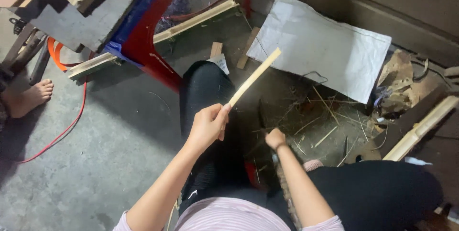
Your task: Smoothing and shaving a long wooden strip using a curved hand blade to prepare it for use.
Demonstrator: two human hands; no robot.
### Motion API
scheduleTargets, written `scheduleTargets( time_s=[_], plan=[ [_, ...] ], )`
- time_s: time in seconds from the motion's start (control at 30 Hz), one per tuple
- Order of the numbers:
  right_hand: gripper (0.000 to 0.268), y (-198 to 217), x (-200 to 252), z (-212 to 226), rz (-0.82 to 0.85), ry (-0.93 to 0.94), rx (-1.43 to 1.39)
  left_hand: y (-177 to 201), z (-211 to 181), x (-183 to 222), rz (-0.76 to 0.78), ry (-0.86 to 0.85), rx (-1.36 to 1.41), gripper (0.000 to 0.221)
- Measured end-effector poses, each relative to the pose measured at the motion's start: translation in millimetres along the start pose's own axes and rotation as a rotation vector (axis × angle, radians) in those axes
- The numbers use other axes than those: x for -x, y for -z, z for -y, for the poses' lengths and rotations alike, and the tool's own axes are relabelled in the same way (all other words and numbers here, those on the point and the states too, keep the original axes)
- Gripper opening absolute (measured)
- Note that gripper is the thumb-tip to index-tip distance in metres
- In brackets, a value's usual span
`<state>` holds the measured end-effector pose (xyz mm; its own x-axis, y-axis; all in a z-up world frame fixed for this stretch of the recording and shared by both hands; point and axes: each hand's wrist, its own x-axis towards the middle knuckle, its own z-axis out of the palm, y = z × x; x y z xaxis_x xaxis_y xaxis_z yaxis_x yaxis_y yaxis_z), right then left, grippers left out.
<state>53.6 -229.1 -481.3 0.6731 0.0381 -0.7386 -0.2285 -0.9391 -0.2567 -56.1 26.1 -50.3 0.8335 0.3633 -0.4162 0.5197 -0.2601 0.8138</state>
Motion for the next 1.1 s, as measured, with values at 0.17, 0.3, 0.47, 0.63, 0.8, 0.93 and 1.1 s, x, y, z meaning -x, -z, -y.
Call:
scheduleTargets(
  time_s=[0.17,0.3,0.47,0.63,0.8,0.93,1.1],
  plan=[
    [0.032,-12.1,22.2,7.1,0.038,0.002,-0.042,3.2,12.5,-6.2,0.077,-0.006,0.16,0.036],
    [0.025,-12.2,20.4,4.8,0.014,0.072,-0.028,8.0,4.5,-2.0,0.213,-0.024,0.306,0.025],
    [0.032,37.2,68.8,19.8,-0.012,0.193,-0.164,7.7,2.0,1.1,0.233,-0.003,0.345,0.028],
    [0.032,187.7,233.2,89.5,0.101,0.208,-1.136,1.4,-0.9,-5.1,0.244,-0.029,0.278,0.026],
    [0.051,241.1,298.6,58.7,-0.159,0.425,-1.172,-21.5,4.8,-20.6,0.206,-0.027,0.111,0.025],
    [0.026,190.1,303.4,25.9,-0.301,0.462,-1.055,-49.4,4.6,-18.1,0.229,0.004,0.069,0.024],
    [0.04,164.6,375.7,86.2,-0.346,0.486,-0.686,-64.4,1.1,-10.7,0.316,0.005,0.1,0.019]
  ],
)
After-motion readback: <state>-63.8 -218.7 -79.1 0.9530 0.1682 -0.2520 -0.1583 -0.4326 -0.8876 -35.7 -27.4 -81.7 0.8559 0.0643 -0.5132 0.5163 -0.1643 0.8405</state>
